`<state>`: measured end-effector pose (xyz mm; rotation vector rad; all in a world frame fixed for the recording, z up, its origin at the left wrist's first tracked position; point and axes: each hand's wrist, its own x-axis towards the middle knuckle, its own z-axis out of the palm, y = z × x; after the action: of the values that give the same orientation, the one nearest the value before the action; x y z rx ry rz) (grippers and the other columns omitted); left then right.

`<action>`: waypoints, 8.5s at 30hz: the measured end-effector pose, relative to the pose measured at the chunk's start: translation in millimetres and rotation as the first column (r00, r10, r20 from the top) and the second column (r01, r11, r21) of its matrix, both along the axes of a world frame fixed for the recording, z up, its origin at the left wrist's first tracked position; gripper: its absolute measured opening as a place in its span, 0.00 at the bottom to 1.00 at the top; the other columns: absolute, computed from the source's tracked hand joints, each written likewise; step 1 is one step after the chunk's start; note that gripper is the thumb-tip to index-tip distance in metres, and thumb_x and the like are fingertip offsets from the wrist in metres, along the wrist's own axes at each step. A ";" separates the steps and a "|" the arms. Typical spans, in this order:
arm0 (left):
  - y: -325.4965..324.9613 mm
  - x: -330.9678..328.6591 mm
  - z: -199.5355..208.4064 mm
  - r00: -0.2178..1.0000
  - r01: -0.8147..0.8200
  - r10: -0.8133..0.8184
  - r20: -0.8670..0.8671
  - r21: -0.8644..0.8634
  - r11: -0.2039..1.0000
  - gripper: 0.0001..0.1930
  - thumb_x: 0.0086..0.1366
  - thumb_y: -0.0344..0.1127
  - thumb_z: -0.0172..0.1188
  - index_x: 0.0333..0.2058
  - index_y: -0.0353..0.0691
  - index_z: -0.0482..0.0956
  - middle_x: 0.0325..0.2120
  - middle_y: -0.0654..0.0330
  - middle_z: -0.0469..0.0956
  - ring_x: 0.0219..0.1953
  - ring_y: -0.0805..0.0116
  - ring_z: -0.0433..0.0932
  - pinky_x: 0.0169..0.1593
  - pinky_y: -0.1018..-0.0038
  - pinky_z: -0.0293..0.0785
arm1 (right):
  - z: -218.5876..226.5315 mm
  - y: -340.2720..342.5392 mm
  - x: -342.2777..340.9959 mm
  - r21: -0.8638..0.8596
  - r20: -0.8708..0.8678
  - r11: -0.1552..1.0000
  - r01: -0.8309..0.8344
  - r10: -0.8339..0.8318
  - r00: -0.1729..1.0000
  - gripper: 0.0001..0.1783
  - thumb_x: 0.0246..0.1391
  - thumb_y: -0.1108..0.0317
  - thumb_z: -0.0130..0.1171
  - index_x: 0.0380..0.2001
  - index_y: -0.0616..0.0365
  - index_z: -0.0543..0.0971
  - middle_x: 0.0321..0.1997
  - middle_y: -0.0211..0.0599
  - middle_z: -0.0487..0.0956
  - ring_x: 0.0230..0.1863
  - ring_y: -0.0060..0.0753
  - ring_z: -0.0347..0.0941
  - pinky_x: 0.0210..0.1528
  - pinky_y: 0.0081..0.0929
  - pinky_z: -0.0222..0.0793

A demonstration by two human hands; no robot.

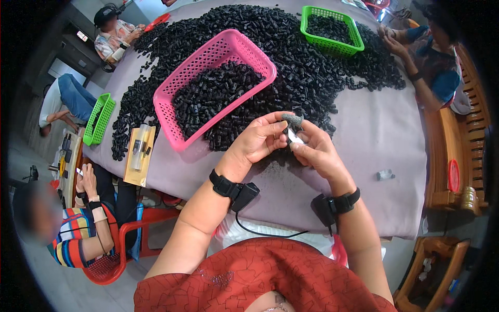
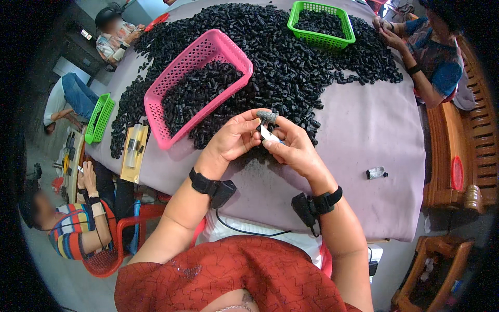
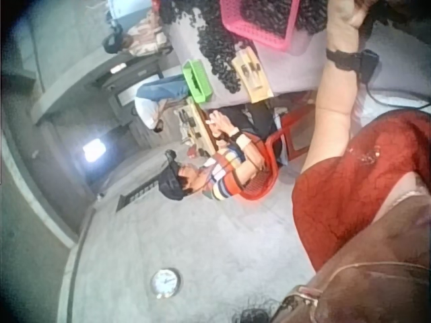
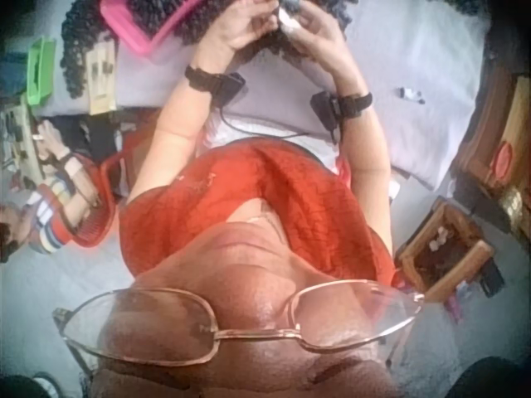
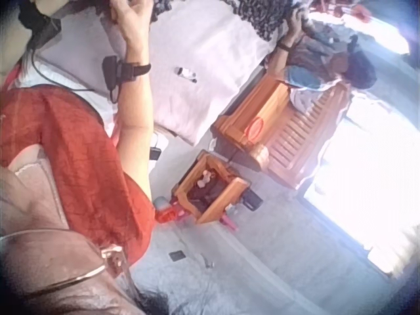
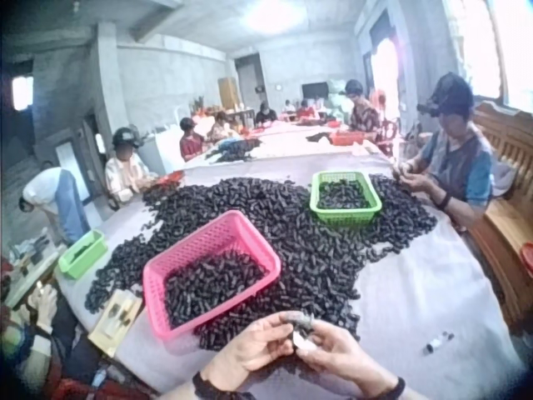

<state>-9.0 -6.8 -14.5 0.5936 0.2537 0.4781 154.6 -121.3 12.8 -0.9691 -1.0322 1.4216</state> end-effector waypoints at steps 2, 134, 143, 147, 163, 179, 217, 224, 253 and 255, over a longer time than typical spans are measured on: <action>0.5 0.5 0.3 1.000 0.005 -0.005 0.020 0.018 1.000 0.17 0.66 0.27 0.56 0.53 0.34 0.71 0.35 0.59 0.80 0.30 0.73 0.83 0.36 0.82 0.83 | 4.1 1.0 0.2 -0.012 -0.025 1.000 -0.008 0.008 1.000 0.29 0.56 0.73 0.58 0.62 0.57 0.66 0.25 0.19 0.68 0.21 0.10 0.60 0.20 0.12 0.53; -12.4 14.2 10.6 0.902 -0.089 0.281 -0.328 0.495 0.864 0.07 0.67 0.33 0.58 0.41 0.38 0.78 0.31 0.64 0.80 0.29 0.77 0.79 0.34 0.81 0.76 | -16.8 7.5 4.0 0.168 0.191 0.928 0.331 -0.360 0.913 0.16 0.57 0.68 0.61 0.47 0.64 0.77 0.32 0.23 0.76 0.30 0.12 0.67 0.30 0.14 0.63; -2.7 8.5 5.0 0.975 -0.077 0.104 -0.196 0.142 0.987 0.06 0.67 0.35 0.58 0.37 0.39 0.78 0.27 0.64 0.79 0.26 0.77 0.77 0.31 0.79 0.76 | -2.0 1.4 1.6 0.117 0.164 0.985 0.126 -0.145 0.976 0.26 0.56 0.69 0.60 0.57 0.61 0.71 0.29 0.19 0.73 0.28 0.10 0.65 0.27 0.12 0.59; -0.5 8.4 3.5 0.989 -0.041 0.056 -0.141 0.104 0.994 0.07 0.68 0.36 0.57 0.37 0.39 0.78 0.27 0.65 0.78 0.25 0.77 0.76 0.31 0.80 0.76 | -3.4 2.1 3.7 0.111 0.145 0.988 0.108 -0.124 0.982 0.26 0.55 0.67 0.60 0.58 0.60 0.71 0.29 0.19 0.73 0.26 0.09 0.63 0.26 0.12 0.58; -0.2 8.0 2.4 0.990 -0.025 0.040 -0.134 0.112 0.993 0.06 0.67 0.35 0.58 0.36 0.39 0.78 0.26 0.65 0.78 0.25 0.78 0.74 0.29 0.81 0.73 | -4.3 3.4 6.8 0.068 0.084 0.996 0.059 -0.065 0.994 0.24 0.56 0.67 0.60 0.56 0.59 0.73 0.24 0.18 0.71 0.22 0.09 0.61 0.23 0.11 0.55; 5.1 7.1 -7.7 0.993 0.003 0.010 -0.115 0.109 0.994 0.06 0.67 0.34 0.57 0.38 0.39 0.77 0.28 0.64 0.78 0.26 0.77 0.75 0.30 0.81 0.74 | -8.6 6.2 10.3 0.022 0.064 0.995 0.095 -0.096 0.993 0.20 0.57 0.68 0.60 0.52 0.60 0.76 0.23 0.18 0.70 0.22 0.09 0.60 0.23 0.11 0.55; 4.2 6.4 8.2 0.978 -0.111 0.126 -0.167 0.094 0.989 0.07 0.66 0.31 0.59 0.41 0.38 0.78 0.31 0.59 0.80 0.27 0.76 0.79 0.32 0.81 0.79 | -13.7 8.4 8.8 0.043 0.011 0.968 0.247 -0.248 0.969 0.16 0.58 0.70 0.59 0.49 0.61 0.76 0.26 0.19 0.72 0.21 0.08 0.60 0.22 0.10 0.54; 16.4 0.4 -7.4 0.998 -0.063 0.065 -0.027 0.064 0.996 0.09 0.66 0.33 0.59 0.43 0.37 0.76 0.33 0.58 0.80 0.31 0.74 0.79 0.35 0.79 0.81 | -13.2 8.5 9.1 0.040 0.040 0.970 0.241 -0.243 0.969 0.15 0.58 0.69 0.59 0.47 0.61 0.76 0.26 0.18 0.72 0.22 0.08 0.60 0.22 0.11 0.54; 5.6 8.4 1.9 0.989 -0.069 0.084 -0.122 0.125 0.990 0.12 0.63 0.31 0.63 0.45 0.39 0.76 0.30 0.64 0.79 0.26 0.78 0.79 0.30 0.82 0.80 | -4.0 2.6 5.6 0.017 -0.031 0.999 0.043 -0.043 0.999 0.30 0.55 0.70 0.61 0.60 0.60 0.68 0.24 0.20 0.71 0.22 0.10 0.61 0.22 0.11 0.55; 5.9 8.1 0.7 0.990 -0.058 0.074 -0.118 0.130 0.990 0.12 0.63 0.31 0.63 0.45 0.39 0.76 0.30 0.65 0.79 0.26 0.78 0.79 0.30 0.82 0.79 | -4.2 3.0 7.4 0.024 -0.026 0.999 0.031 -0.030 0.999 0.29 0.55 0.70 0.61 0.60 0.59 0.69 0.24 0.20 0.71 0.22 0.09 0.61 0.22 0.11 0.55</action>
<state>-0.9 -0.9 -13.8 0.7409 0.3629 0.5249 161.9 -118.3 8.7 -0.9426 -1.0098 1.3895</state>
